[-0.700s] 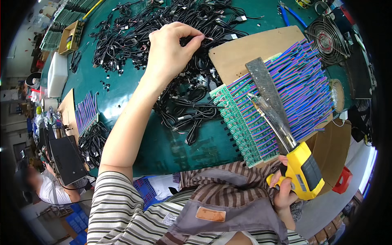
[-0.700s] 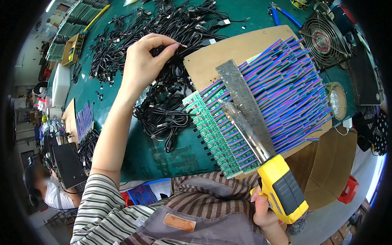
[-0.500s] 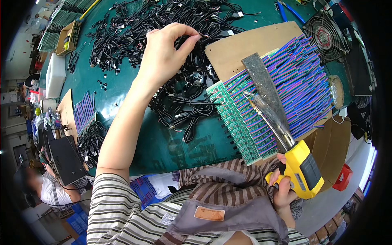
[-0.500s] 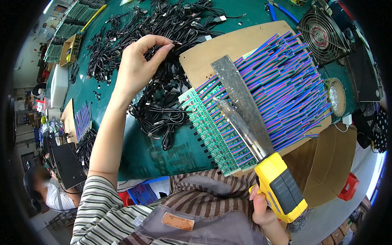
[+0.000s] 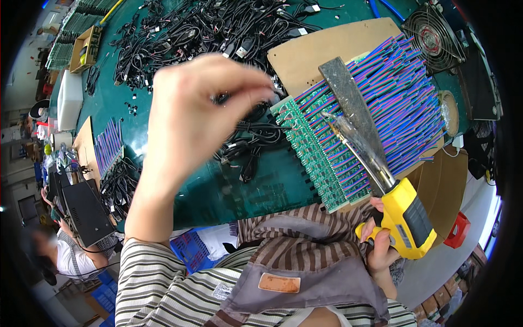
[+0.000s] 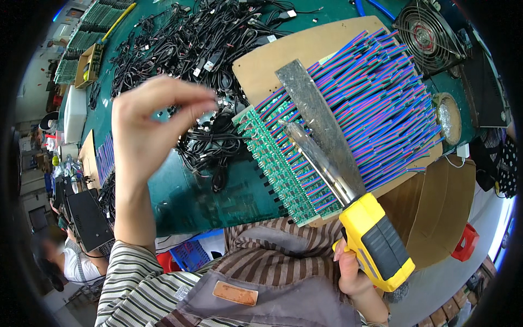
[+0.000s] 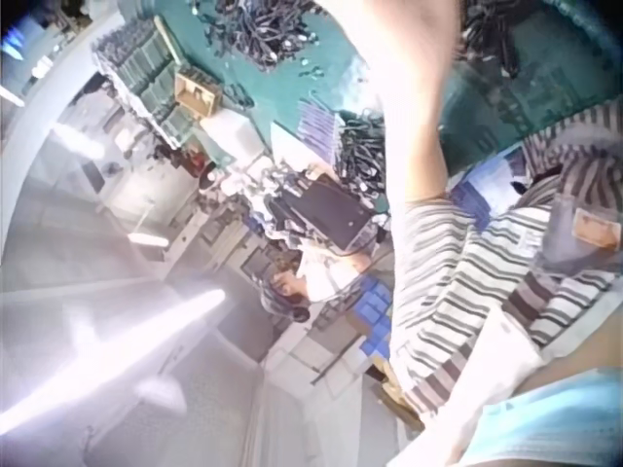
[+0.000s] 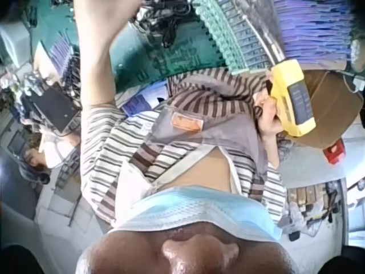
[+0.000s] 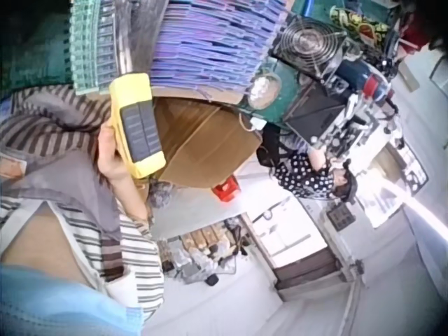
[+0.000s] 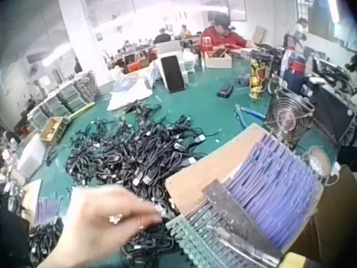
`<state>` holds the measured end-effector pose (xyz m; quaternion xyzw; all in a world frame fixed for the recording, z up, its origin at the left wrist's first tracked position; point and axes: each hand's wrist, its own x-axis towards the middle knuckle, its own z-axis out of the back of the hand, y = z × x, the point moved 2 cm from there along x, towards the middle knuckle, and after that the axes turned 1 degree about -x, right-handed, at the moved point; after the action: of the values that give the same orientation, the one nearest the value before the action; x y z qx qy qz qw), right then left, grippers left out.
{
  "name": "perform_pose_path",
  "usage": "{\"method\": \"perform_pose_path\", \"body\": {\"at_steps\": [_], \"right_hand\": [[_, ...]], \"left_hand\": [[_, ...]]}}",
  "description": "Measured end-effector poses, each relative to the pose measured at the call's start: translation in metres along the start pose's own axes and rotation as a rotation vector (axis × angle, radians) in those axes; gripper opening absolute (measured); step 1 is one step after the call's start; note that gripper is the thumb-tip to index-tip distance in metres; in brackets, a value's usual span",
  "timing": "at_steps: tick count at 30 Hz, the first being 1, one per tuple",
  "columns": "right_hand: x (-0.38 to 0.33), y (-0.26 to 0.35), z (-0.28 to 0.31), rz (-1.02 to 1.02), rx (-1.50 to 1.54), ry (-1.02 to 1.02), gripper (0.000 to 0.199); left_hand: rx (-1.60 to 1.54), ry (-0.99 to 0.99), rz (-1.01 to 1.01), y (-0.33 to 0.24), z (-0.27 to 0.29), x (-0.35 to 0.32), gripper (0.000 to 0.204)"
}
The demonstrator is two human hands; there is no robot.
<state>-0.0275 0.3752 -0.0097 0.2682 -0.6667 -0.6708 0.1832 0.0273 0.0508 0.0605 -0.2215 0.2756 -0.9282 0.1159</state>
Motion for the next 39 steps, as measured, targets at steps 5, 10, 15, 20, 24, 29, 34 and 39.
{"method": "perform_pose_path", "body": {"at_steps": [5, 10, 15, 20, 24, 29, 34, 39], "right_hand": [[0.006, 0.009, -0.006, 0.019, -0.086, 0.029, 0.052], [0.009, 0.014, -0.009, 0.049, -0.121, 0.042, 0.052], [0.008, 0.015, -0.007, 0.041, -0.122, 0.056, 0.052], [0.007, 0.017, -0.008, 0.039, -0.145, 0.083, 0.053], [-0.001, 0.012, -0.005, 0.038, -0.208, 0.044, 0.056], [-0.003, 0.010, 0.004, 0.052, -0.379, 0.104, 0.051], [0.000, 0.010, 0.010, 0.071, -0.507, 0.153, 0.047], [0.002, 0.012, 0.011, 0.064, -0.524, 0.180, 0.045]], "left_hand": [[0.053, 0.156, 0.005, -0.028, -0.020, -0.029, 0.012], [0.120, 0.089, -0.011, -0.018, -0.045, -0.043, 0.011], [0.156, 0.106, 0.009, -0.018, -0.052, -0.041, 0.009], [0.085, 0.012, 0.170, -0.019, -0.058, -0.046, 0.007], [0.057, -0.069, 0.267, -0.020, -0.065, -0.046, 0.008], [0.068, -0.141, 0.297, -0.022, -0.071, -0.047, 0.009], [-0.018, -0.119, 0.393, -0.022, -0.071, -0.047, 0.008], [0.014, -0.133, 0.375, -0.022, -0.071, -0.047, 0.007]]}}
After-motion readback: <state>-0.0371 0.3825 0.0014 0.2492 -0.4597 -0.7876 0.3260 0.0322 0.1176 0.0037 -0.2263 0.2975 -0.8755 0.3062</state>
